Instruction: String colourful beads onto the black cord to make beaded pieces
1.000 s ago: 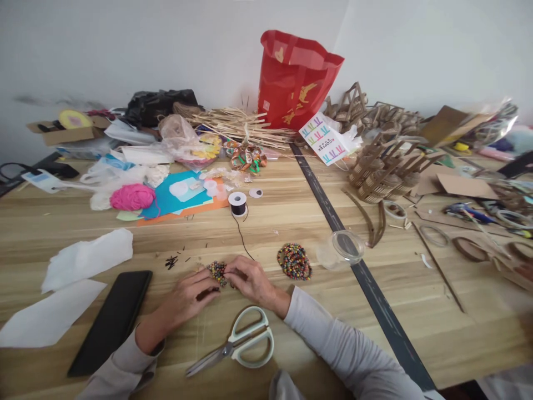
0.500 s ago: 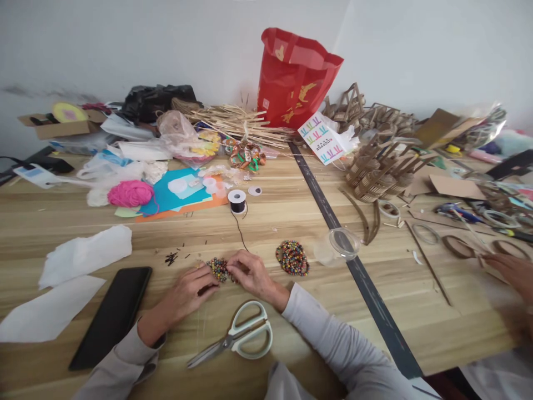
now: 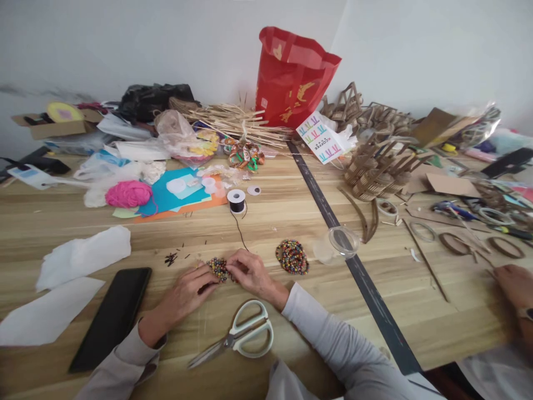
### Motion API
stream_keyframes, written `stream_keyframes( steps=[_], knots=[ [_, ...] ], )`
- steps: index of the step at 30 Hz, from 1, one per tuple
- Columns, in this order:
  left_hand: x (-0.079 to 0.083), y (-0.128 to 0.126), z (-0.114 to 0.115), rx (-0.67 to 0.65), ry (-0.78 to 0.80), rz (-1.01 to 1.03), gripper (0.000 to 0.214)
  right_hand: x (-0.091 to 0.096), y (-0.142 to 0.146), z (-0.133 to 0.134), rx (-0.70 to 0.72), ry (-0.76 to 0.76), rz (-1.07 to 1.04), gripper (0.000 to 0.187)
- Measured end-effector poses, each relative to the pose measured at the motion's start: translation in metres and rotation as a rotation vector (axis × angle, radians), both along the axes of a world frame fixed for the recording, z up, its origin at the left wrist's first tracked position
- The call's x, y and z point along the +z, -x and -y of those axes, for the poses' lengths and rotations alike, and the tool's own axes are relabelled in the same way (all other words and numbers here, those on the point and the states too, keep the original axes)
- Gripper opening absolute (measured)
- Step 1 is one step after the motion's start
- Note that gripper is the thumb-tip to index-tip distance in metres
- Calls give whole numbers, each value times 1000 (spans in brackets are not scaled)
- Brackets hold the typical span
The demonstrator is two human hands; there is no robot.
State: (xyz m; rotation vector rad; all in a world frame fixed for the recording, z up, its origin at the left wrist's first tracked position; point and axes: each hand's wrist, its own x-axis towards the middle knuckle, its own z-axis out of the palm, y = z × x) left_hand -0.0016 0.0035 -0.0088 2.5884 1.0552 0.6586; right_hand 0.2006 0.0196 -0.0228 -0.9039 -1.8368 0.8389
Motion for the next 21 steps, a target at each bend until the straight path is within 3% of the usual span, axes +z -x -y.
stream_keyframes(
  steps=[12, 21],
  knots=[
    [-5, -1, -1, 18, -32, -49, 15, -3, 1, -1, 67, -64, 11, 15],
    [-8, -6, -1, 36, -52, 52, 15, 0, 0, 0, 96, -58, 42, 16]
  ],
)
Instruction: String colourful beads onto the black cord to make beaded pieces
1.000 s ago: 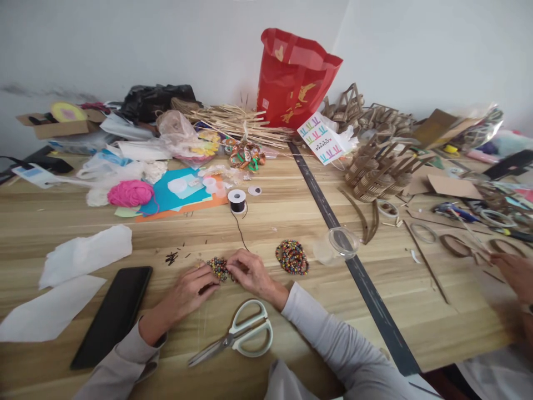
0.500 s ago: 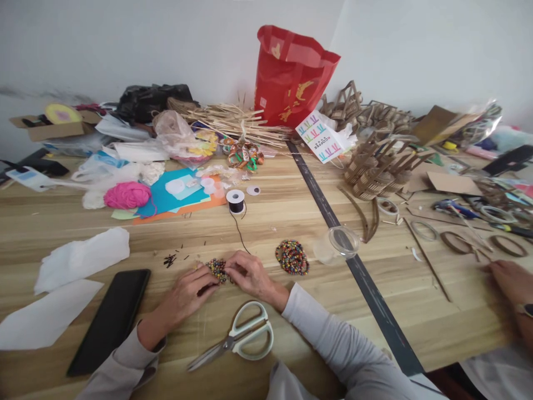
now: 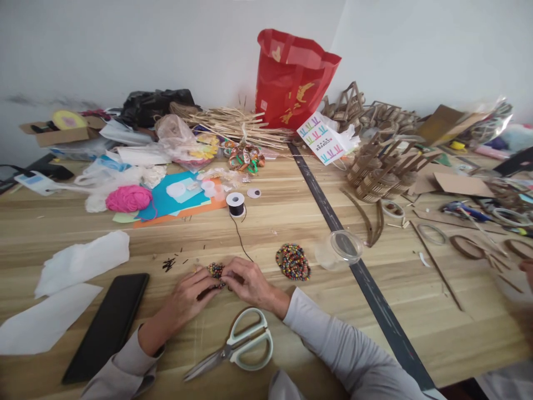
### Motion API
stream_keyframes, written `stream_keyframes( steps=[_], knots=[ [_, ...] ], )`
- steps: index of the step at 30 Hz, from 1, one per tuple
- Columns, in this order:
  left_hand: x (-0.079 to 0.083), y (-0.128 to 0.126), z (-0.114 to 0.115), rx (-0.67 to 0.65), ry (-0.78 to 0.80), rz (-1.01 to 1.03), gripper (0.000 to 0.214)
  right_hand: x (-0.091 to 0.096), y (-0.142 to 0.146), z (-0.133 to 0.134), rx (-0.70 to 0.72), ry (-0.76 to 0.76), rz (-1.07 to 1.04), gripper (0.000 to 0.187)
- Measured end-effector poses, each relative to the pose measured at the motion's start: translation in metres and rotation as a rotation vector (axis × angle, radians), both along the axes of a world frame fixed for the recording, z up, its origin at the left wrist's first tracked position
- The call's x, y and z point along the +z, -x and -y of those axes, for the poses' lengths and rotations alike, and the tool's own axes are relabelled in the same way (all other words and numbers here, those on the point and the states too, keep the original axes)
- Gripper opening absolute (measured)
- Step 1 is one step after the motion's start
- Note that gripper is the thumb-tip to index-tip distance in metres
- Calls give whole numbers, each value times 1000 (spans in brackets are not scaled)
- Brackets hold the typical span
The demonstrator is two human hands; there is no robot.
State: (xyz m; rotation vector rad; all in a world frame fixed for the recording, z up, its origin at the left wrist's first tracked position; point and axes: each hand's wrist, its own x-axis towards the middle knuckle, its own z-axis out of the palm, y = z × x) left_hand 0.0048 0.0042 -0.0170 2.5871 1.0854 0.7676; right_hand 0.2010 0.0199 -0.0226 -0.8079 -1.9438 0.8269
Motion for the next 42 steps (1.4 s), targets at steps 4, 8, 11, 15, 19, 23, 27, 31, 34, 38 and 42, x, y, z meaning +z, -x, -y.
stream_keyframes(
  steps=[4, 8, 11, 15, 19, 23, 27, 31, 34, 38, 42],
  knots=[
    [1, -3, 0, -4, -11, -41, 18, 1, 0, 0, -10, -12, -3, 18],
    [1, -4, 0, -6, -3, -59, 21, 1, 0, 0, -13, -16, 5, 18],
    [1, -4, 0, 0, 11, -74, 20, 1, 0, 0, -12, -10, 5, 17],
    [0, -5, 0, 0, -9, -97, 21, 1, 1, 0, -14, -20, -4, 18],
    [0, -5, 0, -4, -17, -125, 21, 0, 1, 0, -9, -14, -7, 17],
    [2, -5, 0, 5, -4, -85, 19, 0, 1, 0, -7, -18, -26, 17],
    [6, -6, 0, 25, 76, 53, 16, 2, 0, 0, -11, -9, -27, 17],
    [10, -6, -3, 64, 165, 246, 12, 4, -1, 0, -2, -6, -10, 17],
    [10, -5, -4, 129, 253, 350, 10, 5, -1, 0, 6, -15, -15, 16],
    [4, -3, -4, 196, 367, 462, 5, 3, -1, 0, 12, -22, -18, 17],
    [0, -2, -5, 236, 458, 523, 6, 1, -2, -1, 16, -33, -7, 15]
  ],
)
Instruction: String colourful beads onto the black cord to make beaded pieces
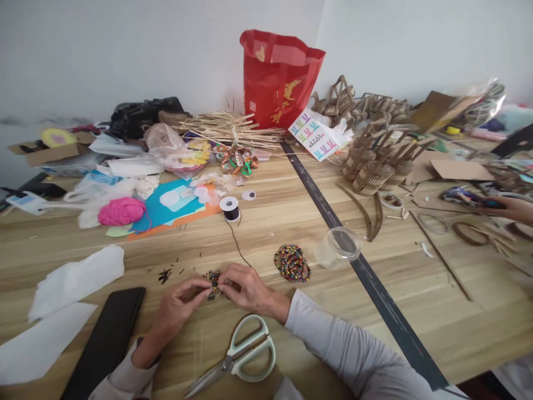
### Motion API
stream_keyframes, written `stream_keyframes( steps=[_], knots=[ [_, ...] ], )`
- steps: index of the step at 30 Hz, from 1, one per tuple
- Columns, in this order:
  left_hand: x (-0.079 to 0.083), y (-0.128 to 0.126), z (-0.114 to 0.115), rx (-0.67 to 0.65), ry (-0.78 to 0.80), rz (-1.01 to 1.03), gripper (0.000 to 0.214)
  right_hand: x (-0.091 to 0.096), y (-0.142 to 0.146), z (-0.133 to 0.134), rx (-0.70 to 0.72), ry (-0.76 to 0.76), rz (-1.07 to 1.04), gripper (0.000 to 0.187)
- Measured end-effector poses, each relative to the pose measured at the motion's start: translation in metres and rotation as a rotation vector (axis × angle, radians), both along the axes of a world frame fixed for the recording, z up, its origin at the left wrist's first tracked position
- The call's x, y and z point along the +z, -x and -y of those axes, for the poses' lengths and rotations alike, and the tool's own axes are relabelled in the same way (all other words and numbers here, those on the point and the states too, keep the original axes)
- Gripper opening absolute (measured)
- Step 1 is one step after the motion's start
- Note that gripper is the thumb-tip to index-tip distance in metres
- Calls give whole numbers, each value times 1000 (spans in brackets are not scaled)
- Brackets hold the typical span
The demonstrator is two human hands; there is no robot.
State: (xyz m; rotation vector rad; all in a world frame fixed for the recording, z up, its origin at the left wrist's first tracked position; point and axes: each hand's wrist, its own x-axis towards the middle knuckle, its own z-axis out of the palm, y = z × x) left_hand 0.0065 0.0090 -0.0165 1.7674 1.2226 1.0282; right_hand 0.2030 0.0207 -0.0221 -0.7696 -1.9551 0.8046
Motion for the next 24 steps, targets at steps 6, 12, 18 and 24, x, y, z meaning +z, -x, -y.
stream_keyframes(
  steps=[6, 12, 18, 24],
  knots=[
    [2, 0, -1, 21, 69, 55, 6, 1, 0, -1, -1, -18, 37, 15],
    [4, -1, -1, 17, 91, 78, 7, 4, 0, -1, 27, -46, 43, 14],
    [5, -1, -1, 18, 101, 75, 8, 3, 0, -1, 26, -53, 37, 14],
    [4, 0, -1, 11, 93, 73, 7, -1, 1, -2, 18, -57, 40, 13]
  ],
)
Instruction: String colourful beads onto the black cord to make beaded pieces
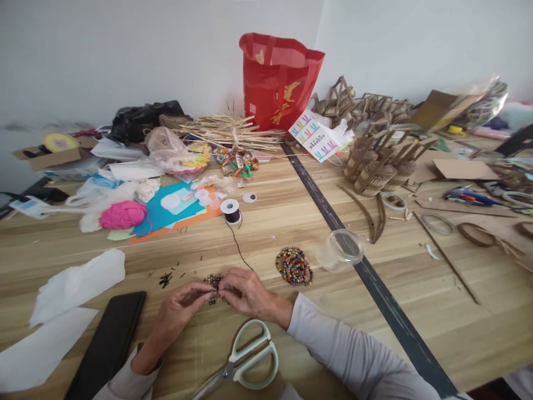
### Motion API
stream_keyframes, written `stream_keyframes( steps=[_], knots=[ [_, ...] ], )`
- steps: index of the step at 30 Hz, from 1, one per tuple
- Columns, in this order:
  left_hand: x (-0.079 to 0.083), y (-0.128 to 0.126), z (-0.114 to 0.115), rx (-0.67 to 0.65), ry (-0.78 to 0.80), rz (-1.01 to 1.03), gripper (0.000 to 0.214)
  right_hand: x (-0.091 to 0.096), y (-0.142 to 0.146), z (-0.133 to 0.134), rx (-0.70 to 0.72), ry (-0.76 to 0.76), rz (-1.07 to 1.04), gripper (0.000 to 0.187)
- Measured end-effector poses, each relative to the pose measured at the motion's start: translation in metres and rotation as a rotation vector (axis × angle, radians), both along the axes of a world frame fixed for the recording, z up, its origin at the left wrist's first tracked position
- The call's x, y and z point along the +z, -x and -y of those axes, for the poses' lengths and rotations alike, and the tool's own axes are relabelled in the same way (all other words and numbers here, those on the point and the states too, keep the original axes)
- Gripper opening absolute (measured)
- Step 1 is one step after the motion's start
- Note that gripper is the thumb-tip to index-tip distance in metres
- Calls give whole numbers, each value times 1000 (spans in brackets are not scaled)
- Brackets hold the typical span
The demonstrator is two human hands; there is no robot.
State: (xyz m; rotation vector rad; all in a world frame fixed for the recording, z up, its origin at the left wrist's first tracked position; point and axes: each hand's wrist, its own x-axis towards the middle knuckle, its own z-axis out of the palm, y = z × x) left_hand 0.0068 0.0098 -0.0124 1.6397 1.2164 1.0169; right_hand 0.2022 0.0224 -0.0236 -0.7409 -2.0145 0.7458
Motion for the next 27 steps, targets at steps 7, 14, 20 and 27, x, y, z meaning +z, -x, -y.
stream_keyframes(
  steps=[7, 14, 20, 27],
  knots=[
    [0, 0, 0, -7, 21, -26, 10, 0, 0, 0, 6, 8, 24, 14],
    [1, 2, 1, -14, 1, -44, 8, 2, -1, 1, 16, 25, 11, 14],
    [1, 1, 2, -15, 10, -40, 7, 2, 0, 0, 21, 19, -8, 13],
    [4, 0, 1, -26, 21, -37, 8, 3, 0, 0, 22, 20, 17, 14]
  ],
)
